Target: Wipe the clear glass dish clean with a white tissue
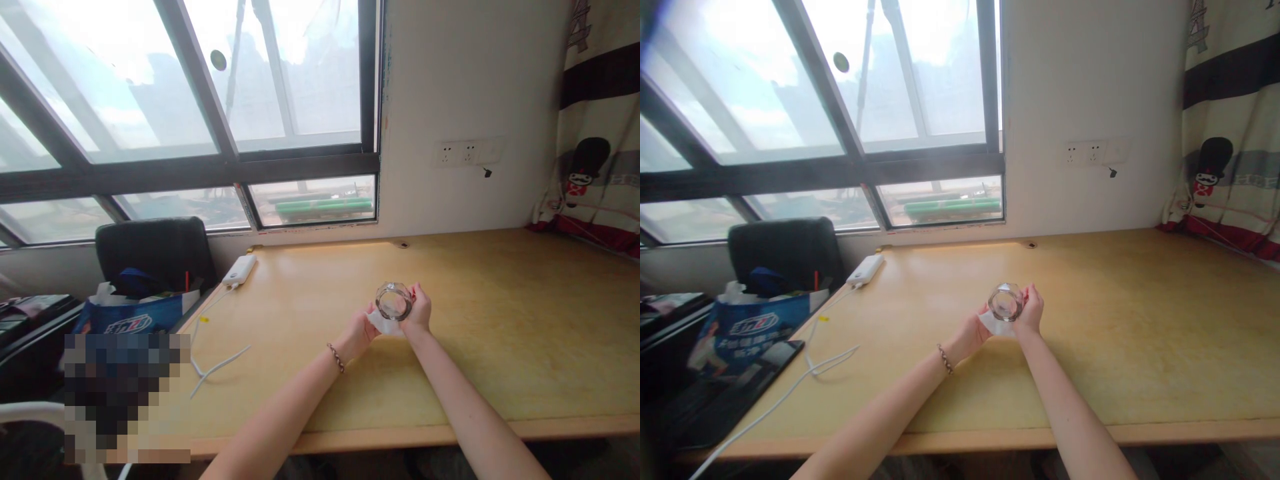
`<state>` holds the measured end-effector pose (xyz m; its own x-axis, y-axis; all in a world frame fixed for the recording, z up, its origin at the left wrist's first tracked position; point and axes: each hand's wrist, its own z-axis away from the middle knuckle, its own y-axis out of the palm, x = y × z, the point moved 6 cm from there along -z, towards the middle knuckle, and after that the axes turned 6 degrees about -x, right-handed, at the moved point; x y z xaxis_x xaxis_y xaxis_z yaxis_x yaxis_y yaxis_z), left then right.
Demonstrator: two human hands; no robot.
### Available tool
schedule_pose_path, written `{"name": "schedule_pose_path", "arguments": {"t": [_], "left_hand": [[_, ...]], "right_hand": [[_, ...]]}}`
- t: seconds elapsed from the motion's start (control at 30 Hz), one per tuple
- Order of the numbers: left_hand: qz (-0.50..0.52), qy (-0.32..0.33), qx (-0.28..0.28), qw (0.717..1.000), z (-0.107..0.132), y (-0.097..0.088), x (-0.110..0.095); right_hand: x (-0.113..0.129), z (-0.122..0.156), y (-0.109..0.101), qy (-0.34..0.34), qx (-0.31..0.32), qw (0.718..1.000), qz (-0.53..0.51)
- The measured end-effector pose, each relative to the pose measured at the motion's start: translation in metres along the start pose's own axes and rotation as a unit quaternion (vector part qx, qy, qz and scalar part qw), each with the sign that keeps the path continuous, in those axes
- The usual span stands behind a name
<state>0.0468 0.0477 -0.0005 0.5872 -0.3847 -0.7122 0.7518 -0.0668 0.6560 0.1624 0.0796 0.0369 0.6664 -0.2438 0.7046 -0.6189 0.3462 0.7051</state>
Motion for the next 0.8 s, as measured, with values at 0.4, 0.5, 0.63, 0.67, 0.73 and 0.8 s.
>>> {"name": "schedule_pose_path", "arguments": {"t": [0.4, 0.5, 0.63, 0.67, 0.73, 0.8], "left_hand": [[-0.083, 0.105, 0.017, 0.991, 0.011, 0.006, -0.039], [-0.089, 0.075, 0.062, 0.991, 0.018, 0.012, -0.039], [-0.098, 0.029, 0.075, 0.992, 0.023, 0.015, -0.034], [-0.099, 0.035, 0.070, 0.992, 0.023, 0.015, -0.034], [-0.118, 0.078, 0.049, 0.989, 0.022, 0.015, -0.036], [-0.183, 0.155, 0.017, 0.971, 0.021, 0.014, -0.040]], "right_hand": [[-0.014, 0.003, 0.006, 0.079, 0.074, 0.991, 0.079], [-0.021, 0.005, 0.007, 0.118, 0.091, 0.986, 0.080], [-0.027, -0.003, -0.004, 0.121, 0.028, 0.989, 0.082], [-0.028, -0.007, -0.009, 0.116, -0.005, 0.989, 0.087], [-0.028, -0.012, -0.018, 0.105, -0.064, 0.988, 0.098], [-0.031, -0.012, -0.019, 0.122, -0.074, 0.985, 0.096]]}}
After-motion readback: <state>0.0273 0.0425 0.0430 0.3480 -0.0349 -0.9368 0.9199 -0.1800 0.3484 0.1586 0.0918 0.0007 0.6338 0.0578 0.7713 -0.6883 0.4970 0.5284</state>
